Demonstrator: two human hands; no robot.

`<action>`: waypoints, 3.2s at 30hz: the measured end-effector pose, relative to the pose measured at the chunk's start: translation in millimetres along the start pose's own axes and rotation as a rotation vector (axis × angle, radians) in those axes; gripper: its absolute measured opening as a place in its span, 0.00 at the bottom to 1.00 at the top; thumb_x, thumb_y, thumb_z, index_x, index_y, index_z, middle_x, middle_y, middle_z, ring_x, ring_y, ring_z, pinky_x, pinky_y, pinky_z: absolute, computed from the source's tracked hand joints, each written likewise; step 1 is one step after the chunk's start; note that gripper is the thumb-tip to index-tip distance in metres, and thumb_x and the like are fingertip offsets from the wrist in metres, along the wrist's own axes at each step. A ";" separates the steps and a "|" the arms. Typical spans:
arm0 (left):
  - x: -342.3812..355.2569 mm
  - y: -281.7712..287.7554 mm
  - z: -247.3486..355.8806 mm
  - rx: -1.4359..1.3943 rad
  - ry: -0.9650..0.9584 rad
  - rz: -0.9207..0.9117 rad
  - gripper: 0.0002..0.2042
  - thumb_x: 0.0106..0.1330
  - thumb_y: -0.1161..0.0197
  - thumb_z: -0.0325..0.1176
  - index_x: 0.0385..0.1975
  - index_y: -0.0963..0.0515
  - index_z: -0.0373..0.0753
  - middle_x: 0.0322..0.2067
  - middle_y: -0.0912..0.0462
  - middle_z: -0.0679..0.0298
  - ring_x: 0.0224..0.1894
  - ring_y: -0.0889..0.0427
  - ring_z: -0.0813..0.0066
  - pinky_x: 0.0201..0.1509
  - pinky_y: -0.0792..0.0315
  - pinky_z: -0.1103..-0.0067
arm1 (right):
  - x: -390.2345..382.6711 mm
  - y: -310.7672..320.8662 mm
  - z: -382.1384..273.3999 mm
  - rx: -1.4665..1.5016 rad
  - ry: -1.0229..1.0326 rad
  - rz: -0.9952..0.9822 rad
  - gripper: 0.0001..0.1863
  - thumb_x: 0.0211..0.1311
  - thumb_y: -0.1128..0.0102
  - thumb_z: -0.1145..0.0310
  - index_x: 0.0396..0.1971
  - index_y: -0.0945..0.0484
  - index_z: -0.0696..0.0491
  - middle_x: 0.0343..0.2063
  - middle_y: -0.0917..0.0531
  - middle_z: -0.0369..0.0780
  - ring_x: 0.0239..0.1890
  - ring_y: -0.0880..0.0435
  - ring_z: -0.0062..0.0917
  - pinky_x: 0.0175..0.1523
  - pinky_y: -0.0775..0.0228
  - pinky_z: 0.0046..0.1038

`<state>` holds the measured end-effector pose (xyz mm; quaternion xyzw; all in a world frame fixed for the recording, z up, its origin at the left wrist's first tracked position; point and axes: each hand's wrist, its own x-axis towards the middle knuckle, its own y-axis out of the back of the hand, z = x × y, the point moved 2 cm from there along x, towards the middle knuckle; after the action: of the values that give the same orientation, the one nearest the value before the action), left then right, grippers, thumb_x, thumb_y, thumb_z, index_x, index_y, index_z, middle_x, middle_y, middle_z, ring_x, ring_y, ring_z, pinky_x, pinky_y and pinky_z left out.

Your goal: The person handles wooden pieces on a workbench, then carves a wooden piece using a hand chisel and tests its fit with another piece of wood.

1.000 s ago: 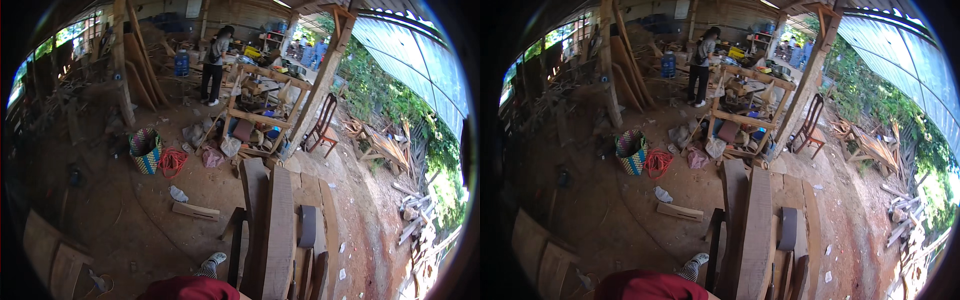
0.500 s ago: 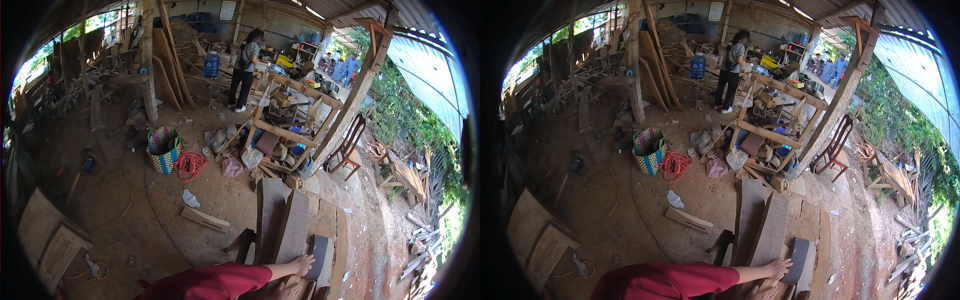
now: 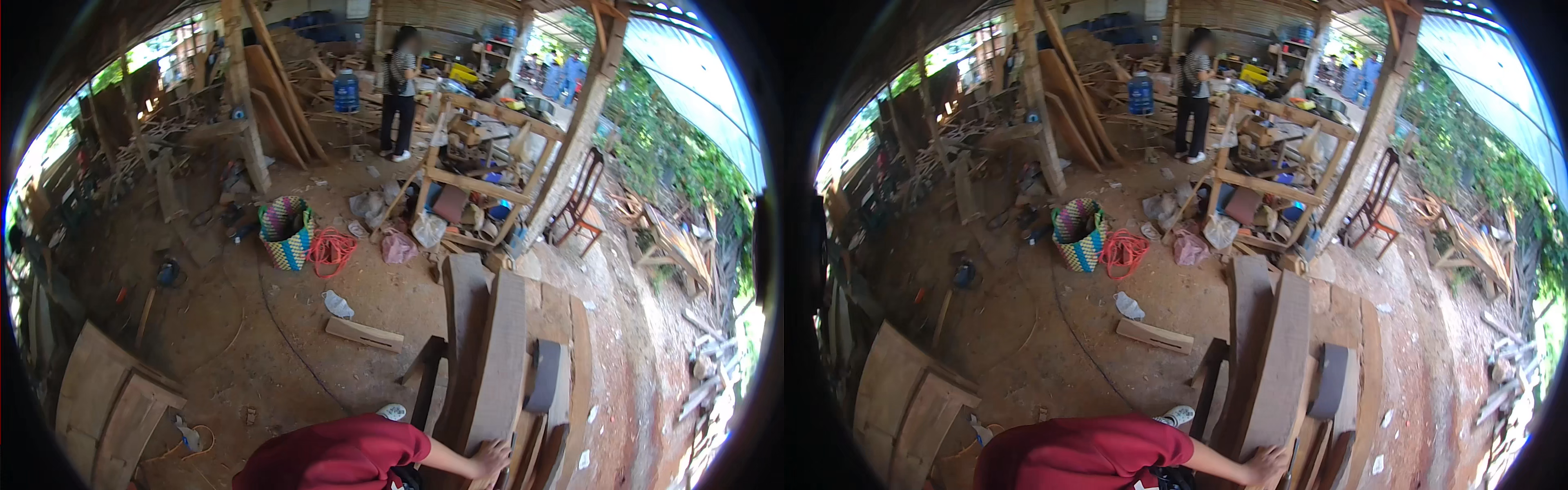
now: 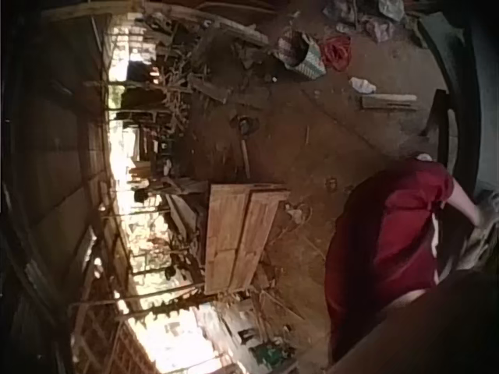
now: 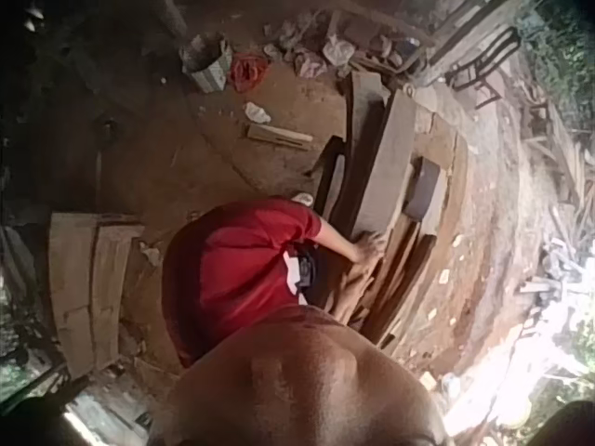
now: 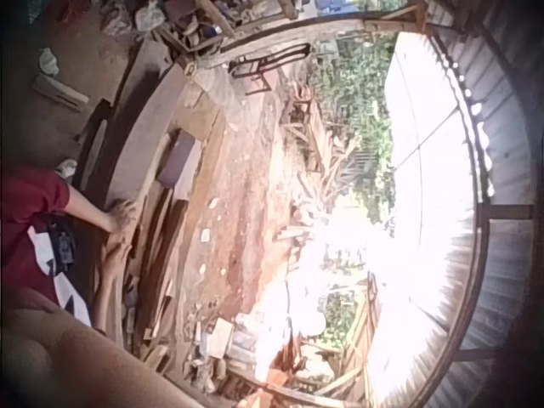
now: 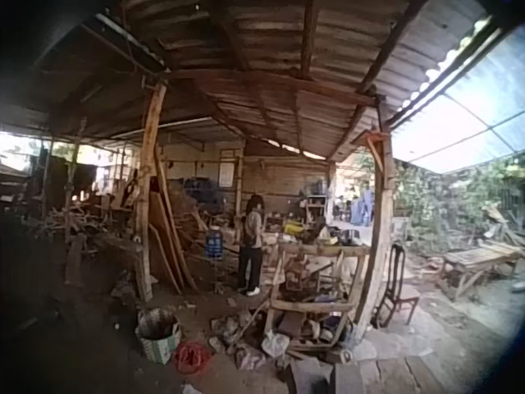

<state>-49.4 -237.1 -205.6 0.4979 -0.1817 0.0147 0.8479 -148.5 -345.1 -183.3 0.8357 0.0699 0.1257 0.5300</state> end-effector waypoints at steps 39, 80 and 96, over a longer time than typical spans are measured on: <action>165.4 53.0 -186.5 0.083 -0.059 0.121 0.11 0.53 0.45 0.38 0.28 0.21 0.38 0.42 0.27 0.59 0.54 0.35 0.60 0.52 0.38 0.63 | 246.1 -58.6 -58.8 0.013 0.054 0.019 0.36 0.45 0.41 0.54 0.56 0.38 0.53 0.62 0.39 0.40 0.66 0.48 0.38 0.62 0.50 0.40; 133.6 57.1 -182.8 0.207 0.185 0.093 0.09 0.54 0.50 0.37 0.22 0.21 0.49 0.36 0.23 0.69 0.47 0.29 0.68 0.52 0.41 0.60 | 211.1 -57.5 -63.5 0.107 0.013 -0.003 0.33 0.46 0.41 0.48 0.52 0.33 0.49 0.58 0.32 0.36 0.64 0.41 0.32 0.62 0.47 0.36; 2.2 2.7 30.3 -0.096 -0.188 -0.052 0.04 0.52 0.44 0.35 0.23 0.22 0.48 0.35 0.23 0.70 0.45 0.28 0.72 0.50 0.41 0.68 | -34.3 -9.2 11.7 0.084 -0.254 0.187 0.35 0.41 0.36 0.52 0.51 0.34 0.52 0.55 0.29 0.40 0.58 0.32 0.34 0.55 0.37 0.33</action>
<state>-56.7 -261.8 -189.3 0.4606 -0.2480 -0.0630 0.8499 -177.9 -359.9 -201.0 0.8691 -0.0707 0.0649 0.4853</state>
